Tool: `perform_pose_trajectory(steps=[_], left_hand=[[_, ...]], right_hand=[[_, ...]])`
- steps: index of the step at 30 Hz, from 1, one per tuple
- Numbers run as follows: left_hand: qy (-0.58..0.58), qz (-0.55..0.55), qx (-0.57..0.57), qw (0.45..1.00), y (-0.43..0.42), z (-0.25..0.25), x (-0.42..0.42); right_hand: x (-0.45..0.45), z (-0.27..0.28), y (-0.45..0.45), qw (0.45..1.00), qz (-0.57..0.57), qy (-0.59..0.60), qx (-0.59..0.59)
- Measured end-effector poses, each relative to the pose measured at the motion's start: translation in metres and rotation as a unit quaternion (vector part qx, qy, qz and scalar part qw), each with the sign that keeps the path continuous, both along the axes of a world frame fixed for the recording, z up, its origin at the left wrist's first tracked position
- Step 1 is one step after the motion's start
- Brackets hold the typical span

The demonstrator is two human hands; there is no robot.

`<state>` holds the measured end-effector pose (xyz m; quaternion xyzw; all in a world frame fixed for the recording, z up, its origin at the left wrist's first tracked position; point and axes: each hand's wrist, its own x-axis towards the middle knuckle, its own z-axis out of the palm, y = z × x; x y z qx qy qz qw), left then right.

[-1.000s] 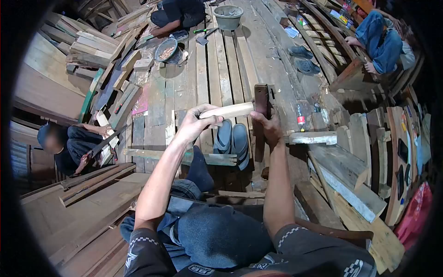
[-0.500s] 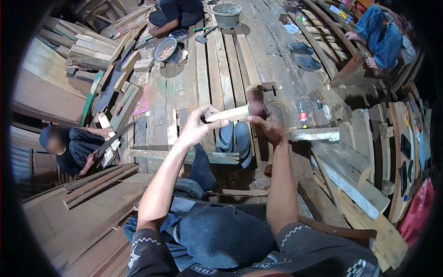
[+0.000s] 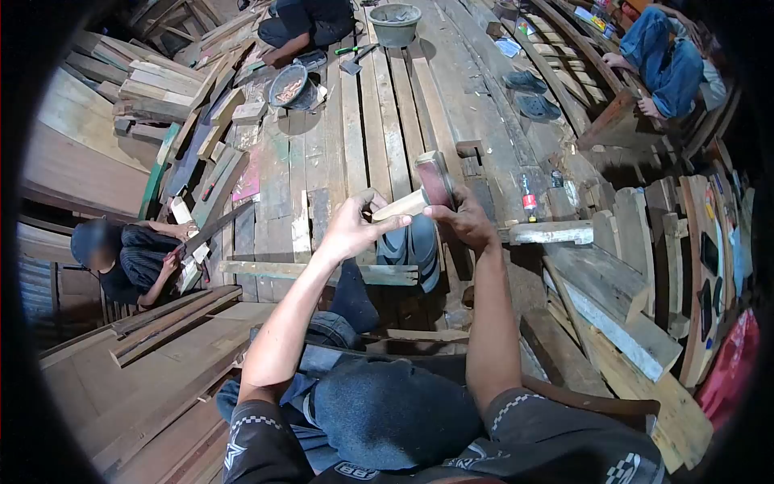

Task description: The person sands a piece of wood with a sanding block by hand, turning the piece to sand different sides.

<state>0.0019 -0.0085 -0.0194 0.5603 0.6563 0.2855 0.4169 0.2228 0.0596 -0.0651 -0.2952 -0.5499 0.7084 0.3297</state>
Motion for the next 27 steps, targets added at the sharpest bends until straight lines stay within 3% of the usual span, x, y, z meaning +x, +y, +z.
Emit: perform_pose_trajectory(steps=[9, 19, 23, 27], left_hand=[[0.038, -0.083, 0.027, 0.995, -0.003, 0.018, 0.004], [0.041, -0.086, 0.011, 0.995, -0.003, 0.024, 0.001], [0.021, -0.083, 0.108, 0.99, -0.005, 0.016, 0.002], [0.004, -0.081, 0.09, 0.993, -0.005, 0.019, 0.005]], right_hand=[[0.003, -0.011, -0.001, 0.998, -0.057, 0.031, -0.024], [0.004, -0.01, -0.004, 0.994, -0.085, 0.046, -0.055], [0.0, -0.006, -0.005, 0.992, -0.106, 0.057, -0.021], [0.002, 0.004, -0.009, 0.989, -0.12, 0.055, -0.068]])
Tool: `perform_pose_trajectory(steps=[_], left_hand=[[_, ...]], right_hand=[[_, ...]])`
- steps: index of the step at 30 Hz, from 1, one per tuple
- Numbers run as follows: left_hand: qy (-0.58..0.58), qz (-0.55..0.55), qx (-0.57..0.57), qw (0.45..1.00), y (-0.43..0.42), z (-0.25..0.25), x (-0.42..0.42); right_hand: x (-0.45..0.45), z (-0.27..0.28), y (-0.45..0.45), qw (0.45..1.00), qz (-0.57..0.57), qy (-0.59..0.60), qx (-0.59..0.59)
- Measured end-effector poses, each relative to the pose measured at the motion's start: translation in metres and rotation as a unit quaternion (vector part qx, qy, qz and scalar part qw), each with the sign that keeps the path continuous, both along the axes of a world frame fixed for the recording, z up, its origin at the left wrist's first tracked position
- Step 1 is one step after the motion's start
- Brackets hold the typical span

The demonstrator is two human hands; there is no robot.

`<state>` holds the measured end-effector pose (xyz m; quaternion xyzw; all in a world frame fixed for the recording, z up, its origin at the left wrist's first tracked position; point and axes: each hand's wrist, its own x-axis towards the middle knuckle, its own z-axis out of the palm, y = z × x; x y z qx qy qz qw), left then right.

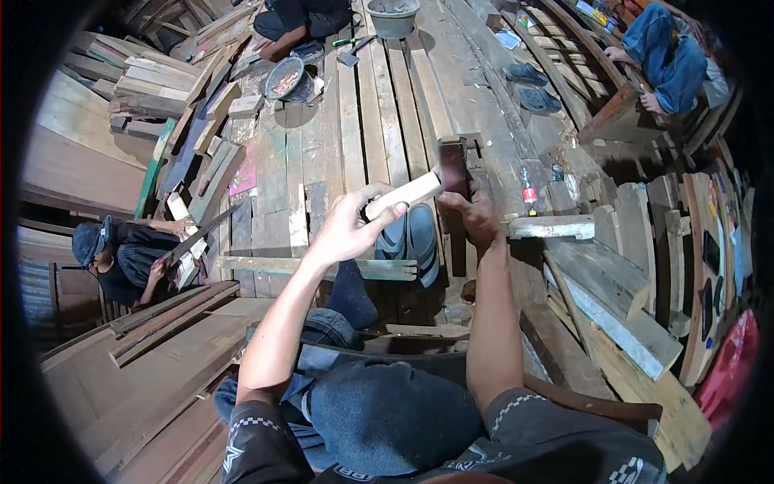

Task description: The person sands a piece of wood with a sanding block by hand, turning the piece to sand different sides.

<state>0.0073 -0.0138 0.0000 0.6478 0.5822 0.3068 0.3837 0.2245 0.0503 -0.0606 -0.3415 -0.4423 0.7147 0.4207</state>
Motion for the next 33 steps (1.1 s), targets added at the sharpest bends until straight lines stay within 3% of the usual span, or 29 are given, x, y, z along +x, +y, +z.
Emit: perform_pose_trajectory(steps=[1, 4, 12, 29, 33], left_hand=[[-0.003, 0.006, -0.032, 0.999, 0.0, 0.003, 0.002], [-0.02, 0.007, 0.037, 0.999, -0.001, 0.002, 0.005], [-0.045, 0.03, 0.044, 0.998, -0.001, 0.002, 0.005], [-0.065, 0.004, 0.076, 0.995, 0.002, -0.014, 0.001], [-0.079, 0.006, 0.02, 0.997, -0.001, -0.006, 0.003]], right_hand=[[0.002, -0.004, 0.001, 1.0, 0.009, 0.0, -0.007], [0.004, -0.01, 0.006, 0.999, 0.03, 0.005, -0.019], [0.004, 0.005, 0.003, 0.999, 0.033, -0.007, -0.012], [0.0, 0.001, 0.003, 1.0, -0.025, -0.016, -0.006], [-0.001, 0.0, 0.003, 0.999, -0.033, -0.025, -0.009]])
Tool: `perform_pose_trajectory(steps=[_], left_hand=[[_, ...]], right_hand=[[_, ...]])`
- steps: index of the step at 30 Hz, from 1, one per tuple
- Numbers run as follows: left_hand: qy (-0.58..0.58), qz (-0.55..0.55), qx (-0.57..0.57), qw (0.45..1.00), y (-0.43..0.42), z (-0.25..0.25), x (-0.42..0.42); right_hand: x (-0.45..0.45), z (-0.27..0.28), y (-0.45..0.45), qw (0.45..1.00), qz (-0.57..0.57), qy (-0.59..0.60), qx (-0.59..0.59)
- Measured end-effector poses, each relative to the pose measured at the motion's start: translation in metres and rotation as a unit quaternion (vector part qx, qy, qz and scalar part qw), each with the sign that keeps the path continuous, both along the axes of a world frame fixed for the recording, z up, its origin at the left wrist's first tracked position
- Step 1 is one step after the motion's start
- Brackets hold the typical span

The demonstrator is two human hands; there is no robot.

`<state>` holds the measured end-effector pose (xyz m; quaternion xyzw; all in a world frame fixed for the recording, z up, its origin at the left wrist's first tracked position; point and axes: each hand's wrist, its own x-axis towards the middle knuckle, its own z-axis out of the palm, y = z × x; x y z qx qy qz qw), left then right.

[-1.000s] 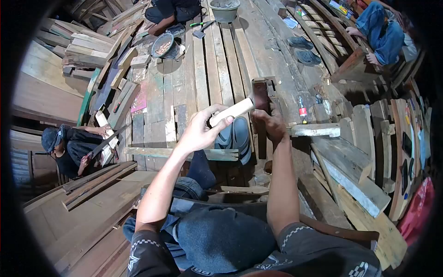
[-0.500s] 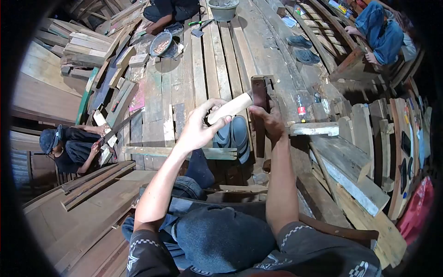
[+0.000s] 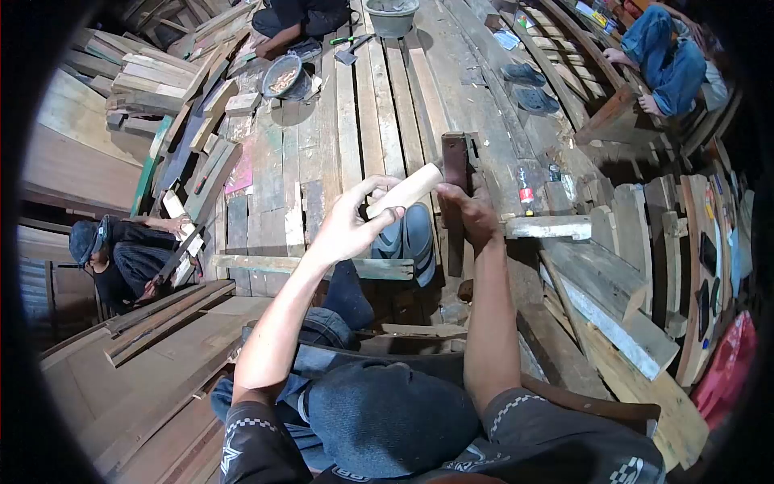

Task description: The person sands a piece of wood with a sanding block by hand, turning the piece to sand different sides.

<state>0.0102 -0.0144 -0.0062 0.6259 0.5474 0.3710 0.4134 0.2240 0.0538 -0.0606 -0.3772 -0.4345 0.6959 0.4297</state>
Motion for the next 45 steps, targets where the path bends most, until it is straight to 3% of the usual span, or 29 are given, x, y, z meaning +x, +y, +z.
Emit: perform_pose_trajectory(steps=[2, 5, 7, 10, 13, 17, 18, 22, 26, 31, 35, 37, 38, 40, 44, 45], left_hand=[[0.01, 0.001, -0.002, 1.0, 0.001, -0.002, -0.001], [-0.037, 0.003, -0.121, 0.992, 0.001, 0.004, 0.001], [-0.02, -0.009, -0.075, 0.997, 0.003, -0.005, -0.001], [0.04, -0.005, -0.109, 0.993, 0.001, 0.003, -0.001], [0.073, 0.016, -0.086, 0.993, 0.001, -0.004, -0.002], [0.115, 0.074, -0.075, 0.988, 0.003, -0.019, -0.01], [0.12, 0.084, -0.051, 0.988, 0.002, -0.018, -0.01], [0.147, 0.092, -0.012, 0.985, 0.001, -0.003, -0.007], [0.193, 0.066, -0.057, 0.977, -0.002, 0.006, 0.0], [0.195, 0.059, -0.004, 0.979, 0.001, -0.009, -0.004], [0.18, 0.053, -0.015, 0.982, -0.003, -0.011, 0.0], [0.159, 0.054, -0.019, 0.986, -0.001, -0.013, 0.004], [0.166, 0.055, 0.008, 0.985, 0.001, -0.021, -0.001], [0.143, 0.047, 0.009, 0.989, 0.003, -0.02, -0.007], [0.157, 0.032, -0.066, 0.985, 0.002, -0.01, -0.005], [0.161, 0.025, -0.087, 0.983, 0.003, -0.009, 0.0]], right_hand=[[-0.001, 0.005, -0.001, 1.0, -0.008, -0.012, -0.009], [-0.002, 0.011, -0.005, 0.999, -0.029, -0.03, -0.018], [-0.004, 0.018, -0.006, 0.998, -0.037, -0.041, -0.012], [-0.005, 0.009, -0.002, 0.999, -0.033, -0.018, -0.011], [-0.005, 0.008, 0.001, 0.997, 0.008, -0.08, -0.004], [-0.022, -0.007, 0.003, 0.955, 0.038, -0.183, 0.231], [-0.023, -0.001, 0.002, 0.929, 0.107, -0.267, 0.231], [-0.031, 0.013, -0.003, 0.937, 0.091, -0.231, 0.244], [-0.023, 0.038, -0.006, 0.963, 0.094, -0.237, 0.092], [-0.035, 0.018, -0.006, 0.915, 0.111, -0.299, 0.248], [-0.022, 0.022, -0.002, 0.936, 0.081, -0.285, 0.189], [-0.026, 0.023, -0.005, 0.928, 0.071, -0.284, 0.231], [-0.032, 0.012, -0.005, 0.896, 0.078, -0.302, 0.316], [-0.037, 0.014, -0.008, 0.891, 0.099, -0.324, 0.303], [-0.02, 0.027, -0.004, 0.953, 0.042, -0.245, 0.174], [-0.022, 0.023, -0.007, 0.937, 0.061, -0.268, 0.214]])
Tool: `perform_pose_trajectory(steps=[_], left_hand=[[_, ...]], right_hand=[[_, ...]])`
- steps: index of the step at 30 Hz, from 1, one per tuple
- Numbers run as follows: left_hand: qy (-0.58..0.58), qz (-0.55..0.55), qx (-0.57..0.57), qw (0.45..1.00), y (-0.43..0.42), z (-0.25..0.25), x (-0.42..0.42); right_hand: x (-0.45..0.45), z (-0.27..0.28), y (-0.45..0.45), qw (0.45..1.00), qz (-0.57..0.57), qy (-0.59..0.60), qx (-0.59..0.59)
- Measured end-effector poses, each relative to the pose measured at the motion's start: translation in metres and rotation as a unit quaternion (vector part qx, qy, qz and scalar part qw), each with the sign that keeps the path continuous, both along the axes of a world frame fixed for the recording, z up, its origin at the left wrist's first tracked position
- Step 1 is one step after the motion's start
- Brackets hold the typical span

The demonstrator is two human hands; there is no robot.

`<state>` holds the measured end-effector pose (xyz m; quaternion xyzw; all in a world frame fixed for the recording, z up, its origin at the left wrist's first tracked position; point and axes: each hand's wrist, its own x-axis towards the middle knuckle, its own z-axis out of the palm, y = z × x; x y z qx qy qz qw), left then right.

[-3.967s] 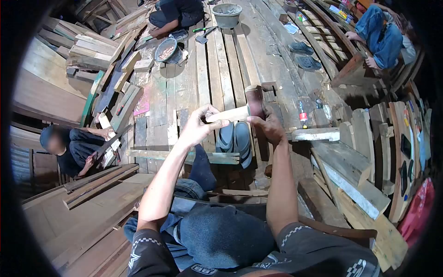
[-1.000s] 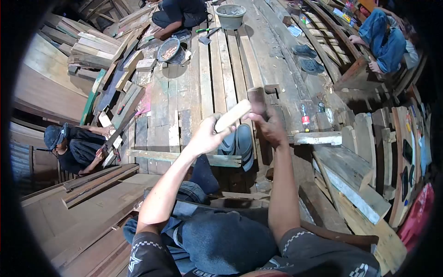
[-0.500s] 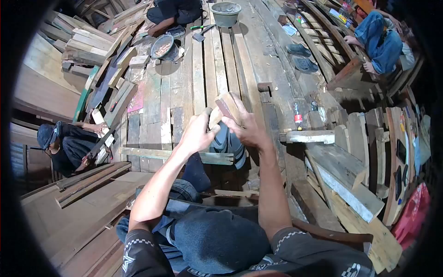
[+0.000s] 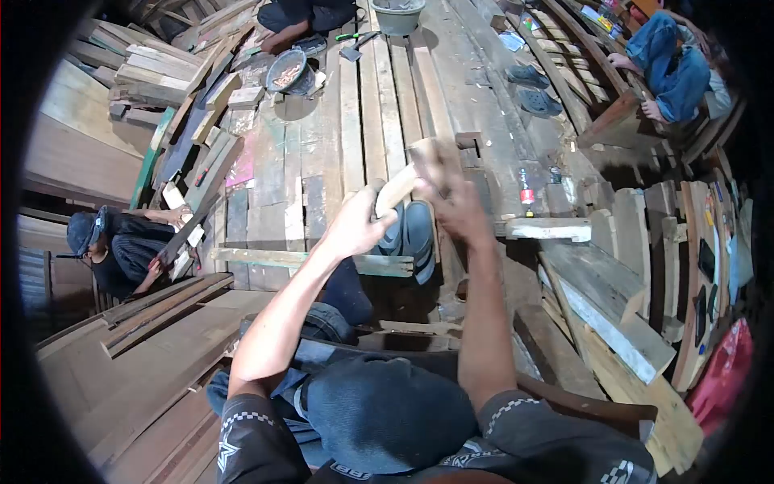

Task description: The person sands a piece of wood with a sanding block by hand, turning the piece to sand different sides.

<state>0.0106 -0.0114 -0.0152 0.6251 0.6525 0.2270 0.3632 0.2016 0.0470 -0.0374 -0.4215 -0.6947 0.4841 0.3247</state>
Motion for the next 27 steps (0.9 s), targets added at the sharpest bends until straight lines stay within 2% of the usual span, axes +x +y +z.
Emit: perform_pose_trajectory(steps=[1, 2, 3, 4, 6, 10, 11, 12, 14, 17, 20, 21, 23, 25, 26, 27], left_hand=[[-0.005, -0.012, 0.092, 0.996, 0.0, -0.005, 0.001], [0.004, 0.007, 0.072, 0.997, -0.002, -0.005, 0.001], [0.015, 0.005, 0.057, 0.998, 0.003, -0.009, -0.003], [0.028, 0.003, 0.038, 0.999, 0.006, -0.014, -0.007], [-0.007, -0.007, 0.072, 0.997, 0.004, -0.016, -0.006], [-0.026, -0.004, 0.083, 0.996, 0.002, -0.019, 0.001], [-0.022, 0.005, 0.107, 0.994, 0.001, -0.015, 0.003], [-0.054, 0.0, 0.108, 0.993, 0.005, -0.013, 0.001], [-0.034, 0.014, 0.108, 0.994, 0.004, -0.006, 0.001], [0.001, -0.011, 0.032, 0.999, 0.001, -0.002, 0.002], [-0.031, 0.003, 0.109, 0.994, 0.001, -0.031, -0.004], [-0.045, 0.005, 0.146, 0.988, 0.0, -0.023, -0.003], [-0.027, 0.012, 0.096, 0.995, -0.003, -0.009, -0.007], [-0.029, 0.032, 0.056, 0.998, -0.005, -0.006, -0.008], [-0.012, 0.032, 0.032, 0.999, -0.003, -0.003, -0.006], [-0.02, 0.038, 0.047, 0.998, -0.005, -0.001, -0.003]], right_hand=[[-0.007, -0.005, -0.002, 0.999, 0.022, -0.028, 0.041], [-0.013, -0.008, -0.004, 0.994, 0.041, -0.054, 0.083], [-0.018, -0.004, -0.007, 0.992, 0.069, -0.079, 0.065], [-0.013, -0.004, -0.004, 0.993, 0.043, -0.067, 0.088], [-0.007, -0.008, 0.002, 0.991, 0.0, -0.038, 0.131], [-0.007, -0.008, -0.001, 0.995, -0.006, -0.024, 0.099], [-0.015, -0.012, -0.002, 0.989, 0.044, -0.043, 0.135], [-0.017, -0.003, -0.009, 0.986, 0.069, -0.094, 0.121], [-0.015, 0.009, -0.007, 0.992, 0.048, -0.08, 0.084], [0.005, 0.002, 0.005, 0.999, -0.034, -0.025, -0.005], [-0.011, 0.007, -0.006, 0.995, 0.022, -0.038, 0.088], [-0.017, 0.006, -0.008, 0.994, 0.068, -0.032, 0.084], [-0.019, -0.017, 0.001, 0.988, 0.032, -0.078, 0.128], [-0.007, 0.005, 0.002, 0.993, 0.004, -0.044, 0.11], [0.001, 0.007, 0.005, 0.998, -0.023, -0.035, 0.046], [0.001, 0.001, 0.007, 0.996, -0.041, -0.029, 0.074]])
